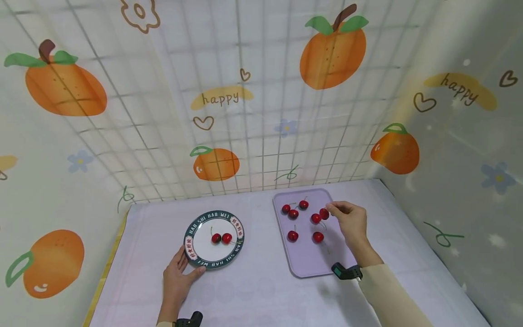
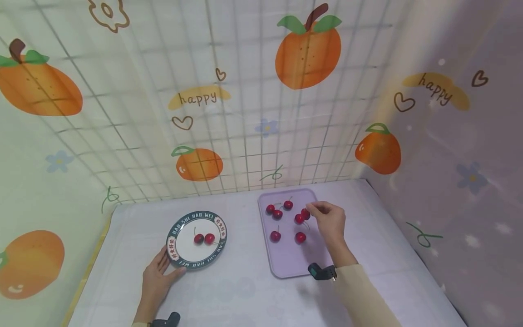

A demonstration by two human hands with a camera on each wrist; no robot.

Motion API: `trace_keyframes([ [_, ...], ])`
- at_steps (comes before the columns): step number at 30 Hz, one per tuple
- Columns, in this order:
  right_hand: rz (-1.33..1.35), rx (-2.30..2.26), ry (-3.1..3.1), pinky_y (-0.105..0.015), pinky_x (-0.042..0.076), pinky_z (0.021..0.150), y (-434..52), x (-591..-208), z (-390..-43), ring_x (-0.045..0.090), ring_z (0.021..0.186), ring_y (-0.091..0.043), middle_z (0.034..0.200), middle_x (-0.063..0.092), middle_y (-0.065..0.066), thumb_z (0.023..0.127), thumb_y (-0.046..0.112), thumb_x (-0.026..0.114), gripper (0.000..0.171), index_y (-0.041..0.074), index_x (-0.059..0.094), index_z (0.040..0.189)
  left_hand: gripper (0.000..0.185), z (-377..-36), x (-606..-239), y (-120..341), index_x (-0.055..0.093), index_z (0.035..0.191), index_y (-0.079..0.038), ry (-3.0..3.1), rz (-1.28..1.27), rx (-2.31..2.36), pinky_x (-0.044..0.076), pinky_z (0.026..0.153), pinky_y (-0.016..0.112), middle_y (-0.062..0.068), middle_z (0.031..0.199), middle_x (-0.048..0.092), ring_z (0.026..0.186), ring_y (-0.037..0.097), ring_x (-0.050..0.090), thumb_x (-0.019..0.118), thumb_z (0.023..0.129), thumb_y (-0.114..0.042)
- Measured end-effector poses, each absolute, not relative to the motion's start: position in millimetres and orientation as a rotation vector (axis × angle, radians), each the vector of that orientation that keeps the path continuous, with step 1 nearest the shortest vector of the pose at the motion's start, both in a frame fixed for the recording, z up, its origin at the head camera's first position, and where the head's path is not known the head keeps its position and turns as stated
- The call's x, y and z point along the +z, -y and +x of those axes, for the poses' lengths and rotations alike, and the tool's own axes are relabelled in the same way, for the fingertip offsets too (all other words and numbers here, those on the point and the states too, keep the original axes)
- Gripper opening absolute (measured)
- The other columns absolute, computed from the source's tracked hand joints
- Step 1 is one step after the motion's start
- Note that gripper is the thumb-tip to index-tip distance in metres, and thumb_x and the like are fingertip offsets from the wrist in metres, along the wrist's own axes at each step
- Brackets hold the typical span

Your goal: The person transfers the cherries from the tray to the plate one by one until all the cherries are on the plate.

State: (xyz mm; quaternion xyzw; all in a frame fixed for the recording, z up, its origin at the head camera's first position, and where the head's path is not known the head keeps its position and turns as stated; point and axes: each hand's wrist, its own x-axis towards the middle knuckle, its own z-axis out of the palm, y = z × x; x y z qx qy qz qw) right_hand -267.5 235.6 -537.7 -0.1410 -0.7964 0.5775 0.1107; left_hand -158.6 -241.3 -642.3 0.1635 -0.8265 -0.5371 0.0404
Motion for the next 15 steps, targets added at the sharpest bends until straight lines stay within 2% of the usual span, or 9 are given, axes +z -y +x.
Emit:
trace_keyframes([
  [4,-0.376,1.789,2.252,-0.026,0.051,0.083,-222.0,-532.9,-270.6,0.066,0.087,-0.013,0.090,0.077,0.003,0.095,0.027,0.081,0.034,-0.002,0.077,0.112,0.108,-158.6,-642.6,241.9,0.033,0.163,-0.003,2.530,0.496,-1.629,0.042,0.120,0.034,0.018,0.166,0.035,0.150,0.035,0.041,0.096,0.076,-0.016],
  [8,-0.311,1.847,2.196,-0.021,0.058,0.082,-205.2,-528.9,-273.0,0.068,0.086,-0.012,0.089,0.077,0.004,0.095,0.021,0.081,0.030,-0.004,0.077,0.111,0.108,-159.3,-643.0,242.6,0.034,0.163,-0.004,2.527,0.495,-1.615,0.043,0.119,0.034,0.019,0.166,0.037,0.150,0.035,0.042,0.096,0.076,-0.017],
  [11,-0.247,1.893,2.160,-0.019,0.060,0.074,-193.0,-525.8,-273.7,0.069,0.084,-0.012,0.087,0.077,0.004,0.094,0.016,0.082,0.027,-0.006,0.077,0.109,0.108,-159.9,-643.4,243.4,0.034,0.163,-0.003,2.520,0.488,-1.619,0.043,0.119,0.034,0.019,0.165,0.038,0.149,0.036,0.043,0.097,0.075,-0.017],
  [15,-0.183,1.941,2.145,-0.018,0.055,0.062,-179.1,-522.9,-274.3,0.070,0.080,-0.010,0.084,0.077,0.005,0.093,0.014,0.084,0.027,-0.007,0.077,0.107,0.109,-161.3,-645.5,243.8,0.034,0.163,-0.005,2.519,0.492,-1.636,0.042,0.118,0.030,0.017,0.166,0.037,0.150,0.034,0.042,0.096,0.075,-0.016],
])
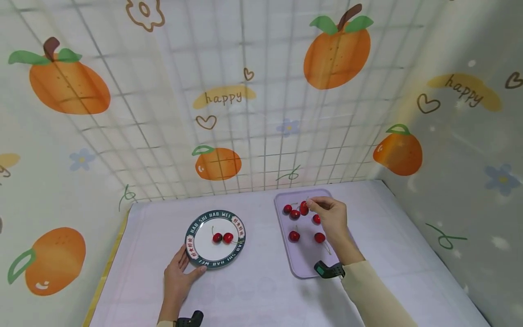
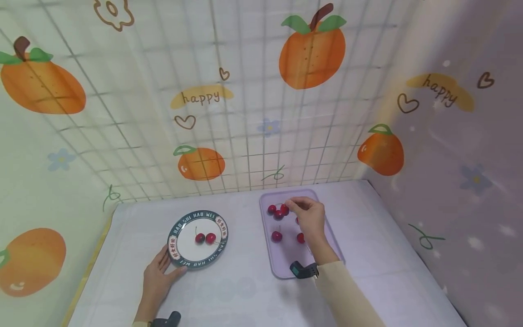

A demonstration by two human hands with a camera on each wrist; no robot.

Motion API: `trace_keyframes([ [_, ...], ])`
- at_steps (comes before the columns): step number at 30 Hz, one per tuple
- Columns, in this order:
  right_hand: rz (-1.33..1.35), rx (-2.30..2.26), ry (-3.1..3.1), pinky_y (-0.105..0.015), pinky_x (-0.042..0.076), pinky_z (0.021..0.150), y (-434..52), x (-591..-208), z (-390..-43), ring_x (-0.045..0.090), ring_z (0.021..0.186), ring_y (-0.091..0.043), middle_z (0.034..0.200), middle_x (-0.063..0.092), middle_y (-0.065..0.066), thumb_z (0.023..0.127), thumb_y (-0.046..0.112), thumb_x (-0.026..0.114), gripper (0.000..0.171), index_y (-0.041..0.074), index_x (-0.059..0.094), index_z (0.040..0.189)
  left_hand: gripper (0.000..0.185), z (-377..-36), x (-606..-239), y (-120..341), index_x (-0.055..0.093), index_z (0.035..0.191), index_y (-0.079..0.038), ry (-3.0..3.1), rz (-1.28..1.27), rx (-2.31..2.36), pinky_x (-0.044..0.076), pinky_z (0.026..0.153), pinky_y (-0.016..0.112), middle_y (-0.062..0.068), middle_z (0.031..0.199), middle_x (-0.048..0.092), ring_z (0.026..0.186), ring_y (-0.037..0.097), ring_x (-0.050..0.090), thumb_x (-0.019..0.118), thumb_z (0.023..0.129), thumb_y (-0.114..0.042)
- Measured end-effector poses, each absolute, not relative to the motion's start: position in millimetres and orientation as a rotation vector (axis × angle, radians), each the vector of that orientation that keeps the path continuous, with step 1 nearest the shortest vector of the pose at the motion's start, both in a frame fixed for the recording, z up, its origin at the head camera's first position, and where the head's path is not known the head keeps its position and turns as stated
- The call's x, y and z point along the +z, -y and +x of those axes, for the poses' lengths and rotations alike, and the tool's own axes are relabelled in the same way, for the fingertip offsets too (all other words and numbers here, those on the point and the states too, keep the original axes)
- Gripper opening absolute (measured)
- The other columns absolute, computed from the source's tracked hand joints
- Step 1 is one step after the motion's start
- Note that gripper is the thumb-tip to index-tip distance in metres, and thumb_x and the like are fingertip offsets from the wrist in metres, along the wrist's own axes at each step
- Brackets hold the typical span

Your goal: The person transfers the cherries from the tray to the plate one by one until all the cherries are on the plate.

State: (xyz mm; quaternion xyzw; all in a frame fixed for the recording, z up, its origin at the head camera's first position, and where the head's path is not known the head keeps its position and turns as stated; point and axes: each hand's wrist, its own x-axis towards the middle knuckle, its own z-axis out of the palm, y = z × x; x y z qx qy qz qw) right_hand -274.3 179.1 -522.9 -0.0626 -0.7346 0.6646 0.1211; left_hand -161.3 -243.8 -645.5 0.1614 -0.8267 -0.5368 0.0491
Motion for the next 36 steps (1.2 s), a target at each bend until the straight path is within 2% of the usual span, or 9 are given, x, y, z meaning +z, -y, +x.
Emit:
trace_keyframes([
  [2,-0.158,1.966,2.145,-0.018,0.051,0.058,-170.4,-523.0,-275.2,0.070,0.079,-0.008,0.082,0.077,0.006,0.092,0.015,0.085,0.027,-0.007,0.077,0.106,0.108,-161.2,-646.7,245.1,0.033,0.164,-0.006,2.518,0.496,-1.639,0.042,0.118,0.026,0.015,0.167,0.036,0.151,0.032,0.042,0.096,0.076,-0.015],
  [8,-0.044,2.059,2.089,-0.017,0.056,0.067,-142.3,-525.2,-277.7,0.069,0.074,-0.007,0.082,0.078,0.003,0.090,0.008,0.085,0.026,-0.011,0.076,0.105,0.108,-159.6,-649.8,248.9,0.033,0.163,-0.005,2.510,0.467,-1.637,0.042,0.118,0.027,0.016,0.167,0.036,0.151,0.032,0.041,0.096,0.076,-0.017],
  [13,-0.006,2.131,2.074,-0.018,0.058,0.061,-118.9,-529.8,-279.4,0.069,0.070,-0.010,0.080,0.077,0.001,0.089,0.004,0.085,0.023,-0.012,0.076,0.103,0.110,-158.6,-651.5,250.9,0.034,0.163,-0.004,2.481,0.440,-1.674,0.041,0.120,0.030,0.017,0.167,0.036,0.151,0.033,0.041,0.096,0.075,-0.024],
  [21,0.027,2.110,2.152,-0.019,0.063,0.080,-81.9,-539.2,-282.3,0.072,0.083,-0.013,0.091,0.079,-0.008,0.086,0.003,0.087,0.020,-0.006,0.079,0.101,0.109,-162.9,-651.7,252.7,0.035,0.163,-0.007,2.466,0.419,-1.685,0.041,0.121,0.029,0.014,0.167,0.037,0.151,0.031,0.042,0.097,0.075,-0.024],
  [27,0.038,2.103,2.211,-0.018,0.063,0.080,-53.3,-547.3,-281.6,0.072,0.086,-0.016,0.095,0.079,-0.009,0.088,0.006,0.086,0.016,-0.001,0.080,0.101,0.108,-165.6,-650.6,253.5,0.035,0.163,-0.007,2.466,0.412,-1.694,0.042,0.120,0.027,0.014,0.167,0.038,0.150,0.031,0.043,0.096,0.075,-0.018],
  [36,0.098,2.213,2.176,-0.020,0.065,0.081,-19.0,-569.4,-281.5,0.071,0.087,-0.019,0.095,0.079,-0.010,0.089,-0.001,0.083,0.012,-0.002,0.080,0.100,0.105,-167.1,-650.1,254.6,0.037,0.163,-0.007,2.443,0.459,-1.729,0.043,0.120,0.028,0.015,0.166,0.039,0.150,0.032,0.043,0.096,0.076,-0.014],
])
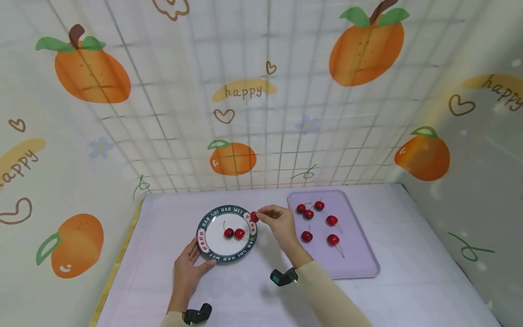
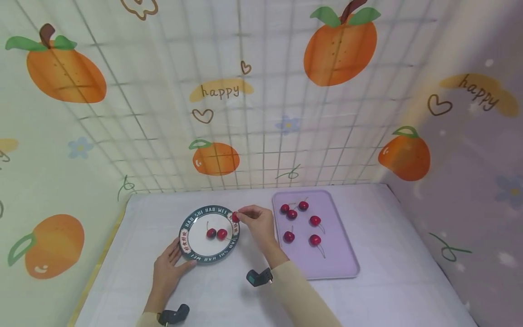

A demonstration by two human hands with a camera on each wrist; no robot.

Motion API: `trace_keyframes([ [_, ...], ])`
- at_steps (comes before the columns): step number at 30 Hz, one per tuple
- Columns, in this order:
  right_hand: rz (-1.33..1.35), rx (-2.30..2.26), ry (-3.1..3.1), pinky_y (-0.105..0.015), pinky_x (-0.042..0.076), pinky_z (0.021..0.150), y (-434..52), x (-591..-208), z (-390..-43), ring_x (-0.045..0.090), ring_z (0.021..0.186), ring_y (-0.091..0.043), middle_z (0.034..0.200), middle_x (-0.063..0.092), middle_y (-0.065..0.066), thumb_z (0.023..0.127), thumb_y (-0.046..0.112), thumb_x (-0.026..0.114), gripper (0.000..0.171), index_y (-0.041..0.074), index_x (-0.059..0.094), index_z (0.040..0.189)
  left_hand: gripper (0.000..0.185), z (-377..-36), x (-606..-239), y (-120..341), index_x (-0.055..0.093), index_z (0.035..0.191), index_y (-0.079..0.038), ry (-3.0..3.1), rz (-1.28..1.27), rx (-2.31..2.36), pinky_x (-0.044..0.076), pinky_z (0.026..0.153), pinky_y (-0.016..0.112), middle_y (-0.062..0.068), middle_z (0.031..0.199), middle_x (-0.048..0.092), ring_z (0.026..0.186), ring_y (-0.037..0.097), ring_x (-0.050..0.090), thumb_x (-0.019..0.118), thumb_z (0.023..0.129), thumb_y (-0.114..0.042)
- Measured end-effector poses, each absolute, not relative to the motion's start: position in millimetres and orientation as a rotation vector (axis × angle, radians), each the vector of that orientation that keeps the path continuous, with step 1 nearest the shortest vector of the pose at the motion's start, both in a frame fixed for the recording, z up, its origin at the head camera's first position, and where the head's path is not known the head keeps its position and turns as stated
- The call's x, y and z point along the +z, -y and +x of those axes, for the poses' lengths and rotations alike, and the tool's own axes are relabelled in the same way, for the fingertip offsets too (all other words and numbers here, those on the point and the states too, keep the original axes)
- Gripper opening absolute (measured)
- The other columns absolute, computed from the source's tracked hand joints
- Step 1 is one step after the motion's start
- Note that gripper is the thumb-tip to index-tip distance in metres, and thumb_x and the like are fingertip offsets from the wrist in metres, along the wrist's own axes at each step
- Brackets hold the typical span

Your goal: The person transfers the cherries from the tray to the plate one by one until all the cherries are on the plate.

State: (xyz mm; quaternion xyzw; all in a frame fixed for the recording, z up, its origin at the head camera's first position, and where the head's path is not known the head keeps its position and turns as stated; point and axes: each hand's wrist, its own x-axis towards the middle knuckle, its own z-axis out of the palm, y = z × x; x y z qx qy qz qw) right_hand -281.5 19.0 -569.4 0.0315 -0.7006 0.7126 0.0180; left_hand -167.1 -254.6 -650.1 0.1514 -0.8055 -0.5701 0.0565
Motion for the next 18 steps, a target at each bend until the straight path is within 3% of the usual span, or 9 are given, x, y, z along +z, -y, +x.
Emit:
trace_keyframes([
  [13,0.016,2.141,2.384,-0.015,0.060,0.076,3.2,-600.2,-279.2,0.068,0.090,-0.019,0.098,0.078,-0.007,0.090,0.004,0.083,0.010,0.005,0.081,0.100,0.104,-166.3,-650.9,255.2,0.040,0.161,-0.007,2.441,0.461,-1.693,0.044,0.119,0.028,0.015,0.164,0.043,0.148,0.032,0.046,0.097,0.075,-0.016],
  [18,0.031,2.145,2.400,-0.015,0.059,0.076,4.2,-606.7,-278.4,0.069,0.092,-0.019,0.100,0.079,-0.008,0.089,0.001,0.082,0.015,0.000,0.080,0.104,0.103,-166.9,-654.9,256.2,0.042,0.160,-0.007,2.427,0.450,-1.677,0.045,0.118,0.028,0.014,0.163,0.045,0.147,0.031,0.047,0.097,0.074,-0.019],
])
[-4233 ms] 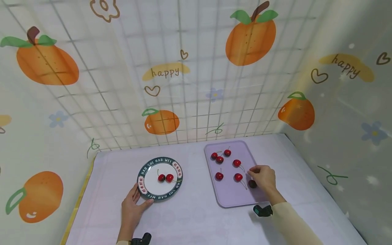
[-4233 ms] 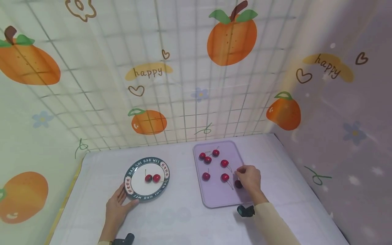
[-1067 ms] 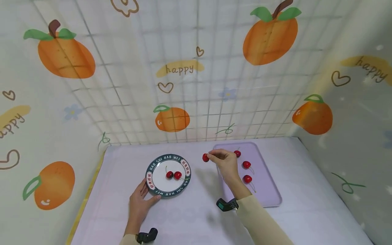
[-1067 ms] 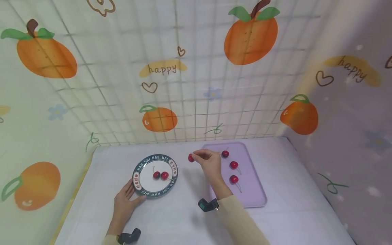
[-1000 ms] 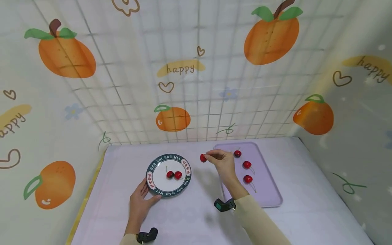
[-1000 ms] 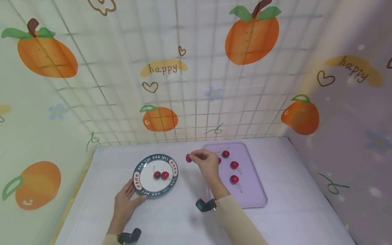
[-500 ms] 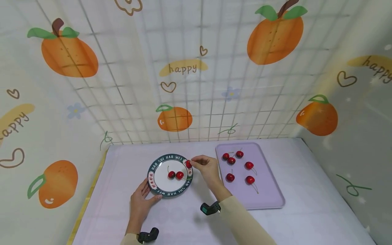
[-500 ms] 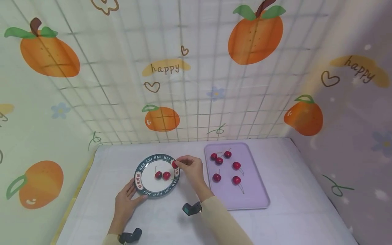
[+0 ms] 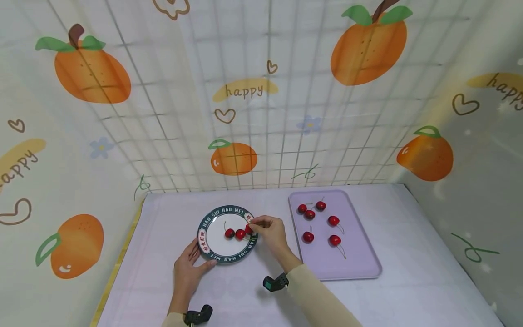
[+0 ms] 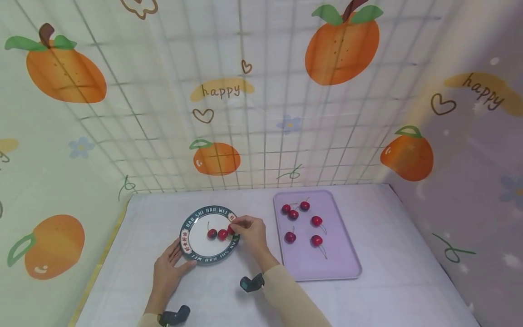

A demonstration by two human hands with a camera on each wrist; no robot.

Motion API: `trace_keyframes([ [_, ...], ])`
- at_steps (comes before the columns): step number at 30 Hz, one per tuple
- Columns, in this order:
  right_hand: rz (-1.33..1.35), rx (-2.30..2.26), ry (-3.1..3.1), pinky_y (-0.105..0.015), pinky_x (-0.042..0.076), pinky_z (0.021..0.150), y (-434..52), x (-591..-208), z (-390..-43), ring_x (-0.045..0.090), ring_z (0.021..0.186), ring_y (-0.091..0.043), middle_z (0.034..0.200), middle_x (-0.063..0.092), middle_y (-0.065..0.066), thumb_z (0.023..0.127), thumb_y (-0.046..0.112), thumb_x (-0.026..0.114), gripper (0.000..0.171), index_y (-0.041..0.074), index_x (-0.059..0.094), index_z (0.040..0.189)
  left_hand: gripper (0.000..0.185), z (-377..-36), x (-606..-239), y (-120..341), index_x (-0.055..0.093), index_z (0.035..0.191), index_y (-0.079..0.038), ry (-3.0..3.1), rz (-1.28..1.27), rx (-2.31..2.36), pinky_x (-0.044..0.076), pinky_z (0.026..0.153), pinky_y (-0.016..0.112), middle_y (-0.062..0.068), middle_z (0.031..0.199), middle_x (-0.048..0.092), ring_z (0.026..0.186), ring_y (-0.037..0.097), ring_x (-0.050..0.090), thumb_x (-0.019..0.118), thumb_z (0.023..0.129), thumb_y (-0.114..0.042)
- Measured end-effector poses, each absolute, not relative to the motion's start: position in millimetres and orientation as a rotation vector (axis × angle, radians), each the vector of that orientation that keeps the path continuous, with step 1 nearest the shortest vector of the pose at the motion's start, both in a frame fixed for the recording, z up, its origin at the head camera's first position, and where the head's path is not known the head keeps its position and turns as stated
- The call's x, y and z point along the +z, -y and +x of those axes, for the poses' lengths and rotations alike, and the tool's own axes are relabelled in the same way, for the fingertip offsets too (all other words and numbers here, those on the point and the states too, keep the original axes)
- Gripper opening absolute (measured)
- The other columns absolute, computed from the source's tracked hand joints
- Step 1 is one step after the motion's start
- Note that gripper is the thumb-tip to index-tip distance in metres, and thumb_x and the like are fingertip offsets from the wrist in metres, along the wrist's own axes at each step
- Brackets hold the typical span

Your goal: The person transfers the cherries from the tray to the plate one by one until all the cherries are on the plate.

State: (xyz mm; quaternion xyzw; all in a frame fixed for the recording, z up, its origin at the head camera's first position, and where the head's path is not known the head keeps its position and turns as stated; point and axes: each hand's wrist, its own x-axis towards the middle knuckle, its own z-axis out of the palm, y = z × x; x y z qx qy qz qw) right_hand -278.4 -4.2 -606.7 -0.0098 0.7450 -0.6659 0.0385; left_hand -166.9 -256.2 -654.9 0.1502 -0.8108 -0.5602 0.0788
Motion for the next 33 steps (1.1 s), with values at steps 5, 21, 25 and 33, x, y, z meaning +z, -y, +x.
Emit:
trace_keyframes([
  [5,-0.041,-2.004,-2.318,-0.016,0.058,0.073,1.5,-613.9,-278.1,0.066,0.091,-0.020,0.099,0.079,-0.005,0.089,0.000,0.082,0.015,0.002,0.081,0.104,0.103,-167.0,-656.2,255.5,0.043,0.160,-0.008,2.425,0.442,-1.675,0.044,0.118,0.027,0.014,0.163,0.045,0.147,0.030,0.047,0.097,0.074,-0.020],
  [21,-0.035,-2.168,-2.333,-0.016,0.059,0.070,-40.1,-592.5,-281.9,0.069,0.082,-0.013,0.094,0.078,-0.008,0.087,0.000,0.084,0.012,0.000,0.080,0.099,0.105,-164.5,-657.0,258.1,0.042,0.160,-0.008,2.436,0.452,-1.684,0.046,0.116,0.025,0.014,0.162,0.045,0.147,0.032,0.048,0.098,0.073,-0.023],
  [25,0.012,-2.185,-2.354,-0.015,0.060,0.070,-65.7,-588.7,-285.3,0.069,0.083,-0.013,0.096,0.078,-0.010,0.088,0.003,0.085,0.016,-0.002,0.080,0.102,0.105,-164.2,-656.7,258.4,0.042,0.160,-0.007,2.425,0.446,-1.706,0.045,0.115,0.024,0.016,0.163,0.044,0.147,0.033,0.047,0.098,0.073,-0.022],
  [33,0.126,-2.228,-2.409,-0.014,0.059,0.071,-130.7,-587.6,-288.6,0.069,0.083,-0.006,0.097,0.078,-0.007,0.089,0.005,0.085,0.025,-0.008,0.077,0.109,0.104,-165.7,-657.0,258.8,0.039,0.161,-0.006,2.445,0.445,-1.726,0.045,0.117,0.026,0.017,0.164,0.042,0.148,0.032,0.045,0.096,0.076,-0.021],
])
